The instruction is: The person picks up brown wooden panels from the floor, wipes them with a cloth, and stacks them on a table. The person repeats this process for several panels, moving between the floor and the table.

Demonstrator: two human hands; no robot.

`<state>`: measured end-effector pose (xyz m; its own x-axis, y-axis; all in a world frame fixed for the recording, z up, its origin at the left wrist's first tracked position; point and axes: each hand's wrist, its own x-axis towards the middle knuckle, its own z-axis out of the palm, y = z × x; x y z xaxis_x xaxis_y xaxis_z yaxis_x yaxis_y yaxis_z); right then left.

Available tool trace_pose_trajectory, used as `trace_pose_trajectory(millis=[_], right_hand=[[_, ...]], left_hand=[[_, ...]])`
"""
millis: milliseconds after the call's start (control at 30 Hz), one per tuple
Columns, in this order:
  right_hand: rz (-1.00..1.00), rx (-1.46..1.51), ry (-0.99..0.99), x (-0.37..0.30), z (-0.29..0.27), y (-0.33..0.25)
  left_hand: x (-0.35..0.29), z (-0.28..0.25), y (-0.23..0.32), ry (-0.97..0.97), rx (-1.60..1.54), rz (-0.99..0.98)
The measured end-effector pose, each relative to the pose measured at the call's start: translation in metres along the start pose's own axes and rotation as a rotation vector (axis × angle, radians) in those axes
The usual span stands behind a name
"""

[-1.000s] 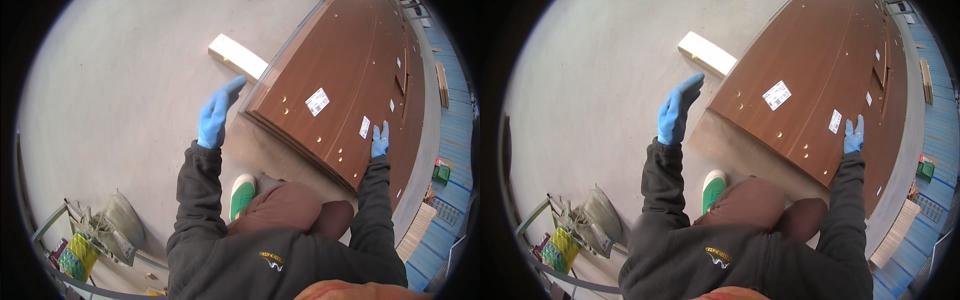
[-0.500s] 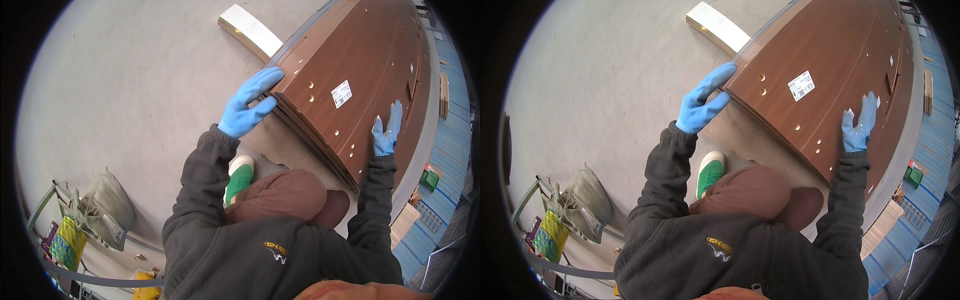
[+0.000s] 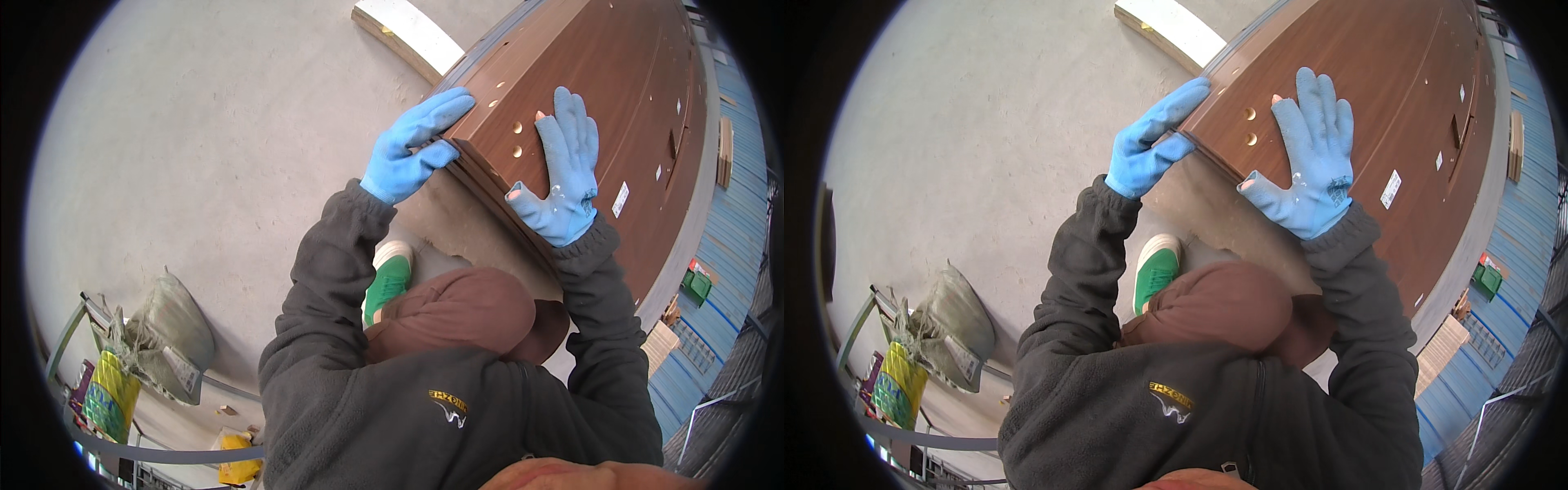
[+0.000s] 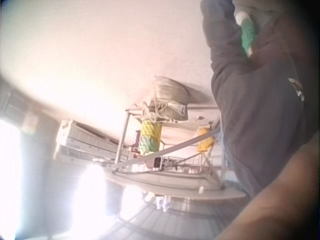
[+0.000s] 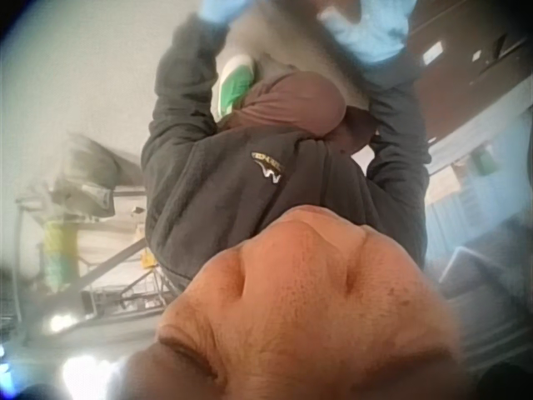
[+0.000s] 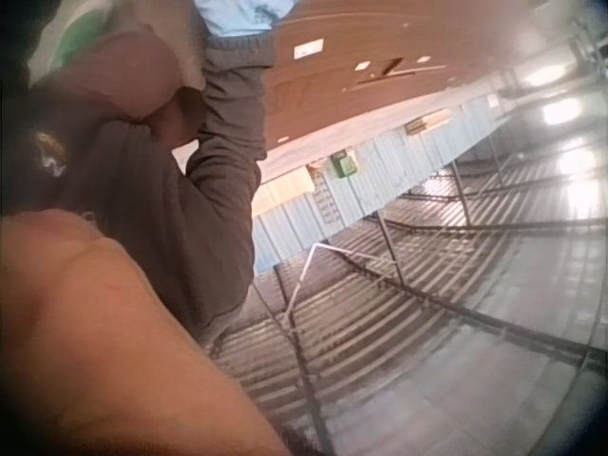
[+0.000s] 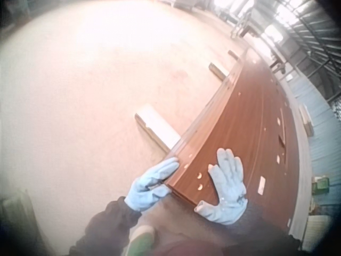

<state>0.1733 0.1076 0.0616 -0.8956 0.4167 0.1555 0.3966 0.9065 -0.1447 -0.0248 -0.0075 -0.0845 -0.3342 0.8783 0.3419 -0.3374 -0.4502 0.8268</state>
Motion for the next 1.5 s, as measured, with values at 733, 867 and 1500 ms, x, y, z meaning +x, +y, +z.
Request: trace_pose_trajectory(millis=[733,867,1500], right_hand=[[-0.006,-0.022,0.022,-0.004,0.003,0.003],[-0.002,-0.016,0.035,-0.004,0.004,0.005],[0.035,0.104,0.135,-0.006,-0.004,0.013]], left_hand=[[-0.005,-0.002,0.015,-0.052,0.104,-0.212],[-0.005,-0.012,0.020,0.002,0.261,-0.238],[0.001,0.008,0.027,-0.009,0.273,-0.246]])
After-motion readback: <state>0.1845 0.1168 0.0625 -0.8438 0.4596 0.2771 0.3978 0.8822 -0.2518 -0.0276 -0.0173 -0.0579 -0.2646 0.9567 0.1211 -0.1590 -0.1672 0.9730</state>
